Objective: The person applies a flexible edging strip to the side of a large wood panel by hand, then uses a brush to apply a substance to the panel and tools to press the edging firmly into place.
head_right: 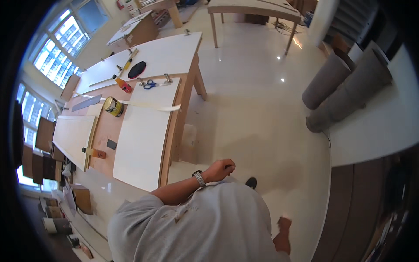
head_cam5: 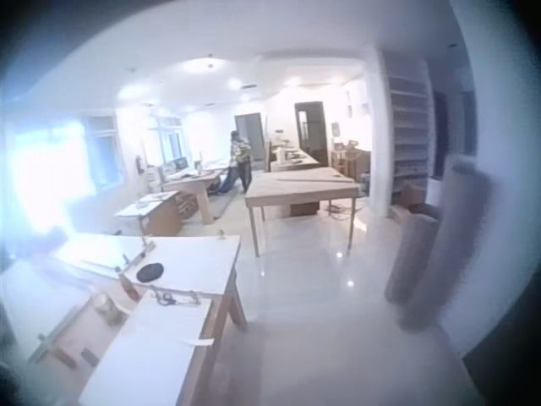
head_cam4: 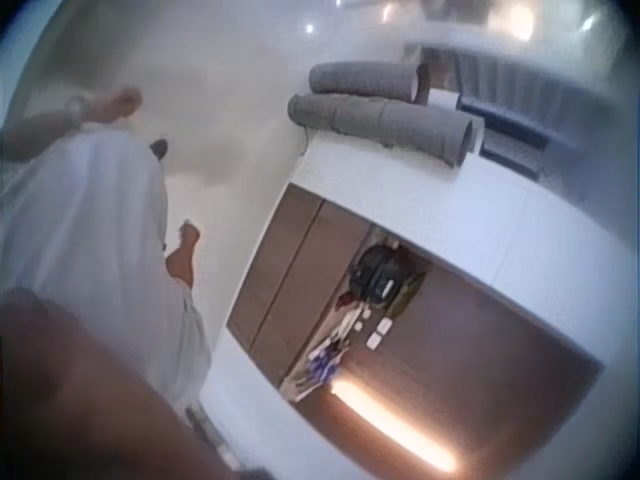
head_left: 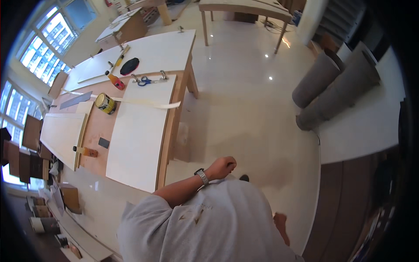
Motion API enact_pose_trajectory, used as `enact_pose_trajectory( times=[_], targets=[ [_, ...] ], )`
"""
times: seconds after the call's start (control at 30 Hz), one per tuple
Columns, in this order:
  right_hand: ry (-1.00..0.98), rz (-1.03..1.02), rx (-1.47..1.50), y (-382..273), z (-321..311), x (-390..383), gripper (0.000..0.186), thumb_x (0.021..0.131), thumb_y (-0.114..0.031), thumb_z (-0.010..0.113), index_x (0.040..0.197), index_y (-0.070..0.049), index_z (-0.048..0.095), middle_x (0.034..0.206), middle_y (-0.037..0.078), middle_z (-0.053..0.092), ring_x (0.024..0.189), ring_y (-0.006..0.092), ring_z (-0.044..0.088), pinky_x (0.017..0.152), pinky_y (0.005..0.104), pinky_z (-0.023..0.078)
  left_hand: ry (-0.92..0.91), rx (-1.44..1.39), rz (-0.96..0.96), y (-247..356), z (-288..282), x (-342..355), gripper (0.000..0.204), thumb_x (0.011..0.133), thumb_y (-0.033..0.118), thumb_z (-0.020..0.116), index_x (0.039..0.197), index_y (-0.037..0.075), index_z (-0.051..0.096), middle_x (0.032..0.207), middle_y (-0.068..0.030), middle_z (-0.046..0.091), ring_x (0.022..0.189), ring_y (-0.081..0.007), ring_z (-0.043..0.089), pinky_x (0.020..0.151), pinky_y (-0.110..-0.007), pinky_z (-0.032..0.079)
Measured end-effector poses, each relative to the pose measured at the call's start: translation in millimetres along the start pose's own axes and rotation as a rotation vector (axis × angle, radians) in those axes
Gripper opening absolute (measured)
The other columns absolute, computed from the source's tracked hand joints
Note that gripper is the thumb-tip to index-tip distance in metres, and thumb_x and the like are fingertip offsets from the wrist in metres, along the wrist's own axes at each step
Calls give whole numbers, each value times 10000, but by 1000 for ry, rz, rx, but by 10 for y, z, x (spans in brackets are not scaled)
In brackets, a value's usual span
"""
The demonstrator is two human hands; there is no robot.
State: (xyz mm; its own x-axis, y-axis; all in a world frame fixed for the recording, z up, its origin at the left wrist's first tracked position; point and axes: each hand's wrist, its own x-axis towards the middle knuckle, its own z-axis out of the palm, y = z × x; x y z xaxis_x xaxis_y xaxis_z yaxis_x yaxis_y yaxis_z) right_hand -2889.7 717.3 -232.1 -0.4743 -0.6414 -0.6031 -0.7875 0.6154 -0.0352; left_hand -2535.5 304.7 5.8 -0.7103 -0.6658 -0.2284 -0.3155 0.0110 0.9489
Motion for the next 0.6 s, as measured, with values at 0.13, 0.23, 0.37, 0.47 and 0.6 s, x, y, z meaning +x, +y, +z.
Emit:
enact_pose_trajectory(
  times=[0.13,0.23,0.37,0.47,0.6],
  targets=[
    [139,186,751,-1136,-2382,1632,125,786,-116,539,704,-29,574,591,59,515,524,153,485,492,303,402,231,14,-106,225,-306,393,131,865,125,522,859,1,563,695,-51,583,660,-117,571,612,-271,466],
    [273,46,846,-1707,-3531,2272,128,825,-122,532,791,-6,574,646,49,533,556,130,487,493,291,401,360,-14,-94,269,-485,801,134,863,129,532,850,0,568,694,-50,585,658,-109,568,609,-267,460],
    [243,-95,905,-2515,-4086,3168,129,829,-117,529,812,1,579,658,42,545,572,116,501,495,284,411,436,-152,-141,179,-792,1290,158,871,146,527,855,-3,576,695,-52,584,662,-106,566,612,-265,457],
    [51,-224,494,-3065,-3973,3569,144,795,-90,529,860,-14,632,672,65,590,602,144,540,552,300,439,537,-200,-137,-81,-1230,1685,166,877,151,527,878,-7,575,699,-45,586,660,-109,570,613,-268,462],
    [-143,-655,-21,-3421,-3920,3558,261,789,-194,558,847,47,641,755,152,645,654,191,600,597,333,464,706,-299,-82,133,-1893,2040,177,888,162,519,888,-9,565,697,-37,583,652,-103,567,605,-256,465]
  ],
)
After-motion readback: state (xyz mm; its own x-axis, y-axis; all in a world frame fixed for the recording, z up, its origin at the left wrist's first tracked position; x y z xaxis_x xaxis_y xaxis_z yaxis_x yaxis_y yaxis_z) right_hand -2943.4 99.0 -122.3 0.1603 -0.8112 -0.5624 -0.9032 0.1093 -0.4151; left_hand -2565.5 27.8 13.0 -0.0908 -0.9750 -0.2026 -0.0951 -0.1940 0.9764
